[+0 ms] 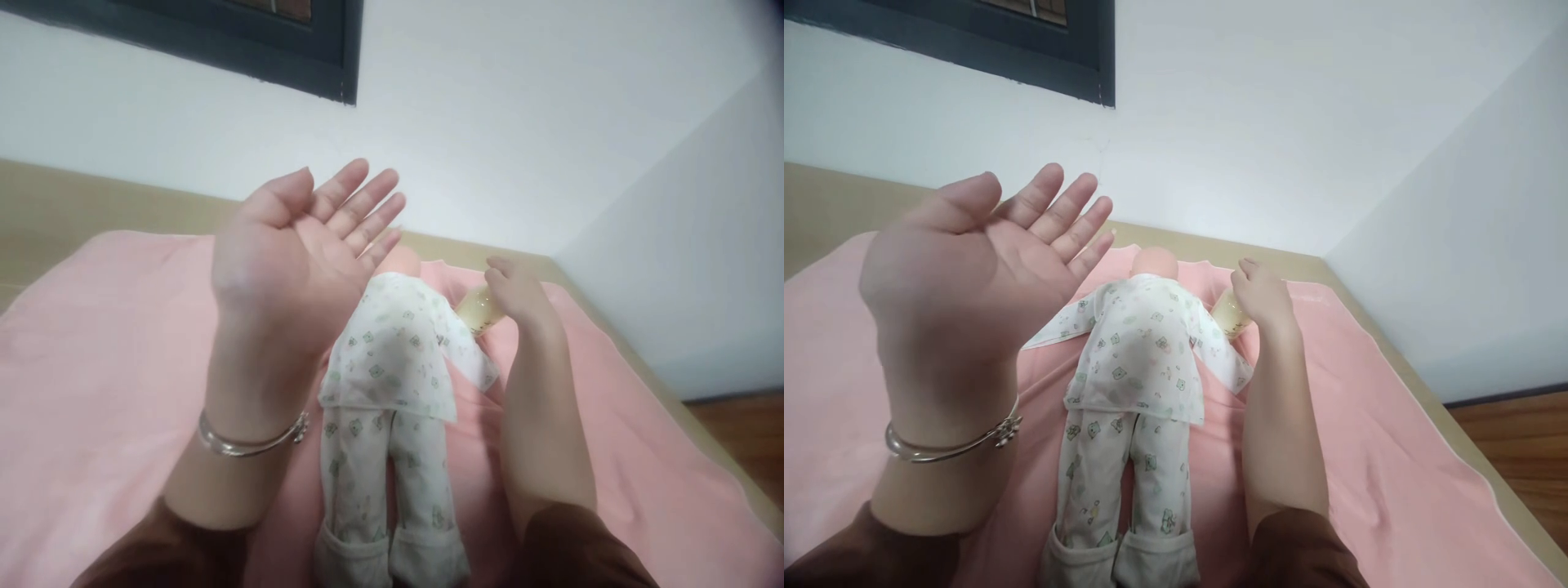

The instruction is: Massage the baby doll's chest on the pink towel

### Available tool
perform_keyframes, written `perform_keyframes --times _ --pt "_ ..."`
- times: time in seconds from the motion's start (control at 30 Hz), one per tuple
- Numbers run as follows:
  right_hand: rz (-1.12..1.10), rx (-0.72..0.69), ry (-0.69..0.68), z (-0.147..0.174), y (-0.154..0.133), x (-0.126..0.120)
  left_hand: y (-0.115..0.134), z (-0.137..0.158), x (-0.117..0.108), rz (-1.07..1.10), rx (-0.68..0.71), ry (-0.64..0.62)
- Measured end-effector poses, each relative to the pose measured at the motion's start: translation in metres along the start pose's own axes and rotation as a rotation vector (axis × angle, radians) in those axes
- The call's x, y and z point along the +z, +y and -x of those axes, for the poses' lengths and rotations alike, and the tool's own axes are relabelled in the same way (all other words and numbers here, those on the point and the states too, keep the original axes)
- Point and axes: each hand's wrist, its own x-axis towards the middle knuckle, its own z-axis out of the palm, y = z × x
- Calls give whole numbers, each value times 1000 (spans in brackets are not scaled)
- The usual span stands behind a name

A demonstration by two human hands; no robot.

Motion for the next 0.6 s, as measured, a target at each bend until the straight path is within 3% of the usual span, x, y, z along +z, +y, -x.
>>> perform_keyframes --times 0.1,0.2,0.33,0.43,0.6 --pt "-90 86 -73 4 -2 -7 -9 -8 1 25 17 55" --pt "-153 140 -93 8 -5 -12 -16 -13 1 -7 -62 55" --pt "-130 114 -57 18 -12 -23 -25 -13 0 -104 -111 28" --pt "-144 32 67 36 -26 -37 -31 -7 2 -126 -156 1" --pt "-323 -293 323 84 -63 -60 -40 10 13 -59 -403 -37"
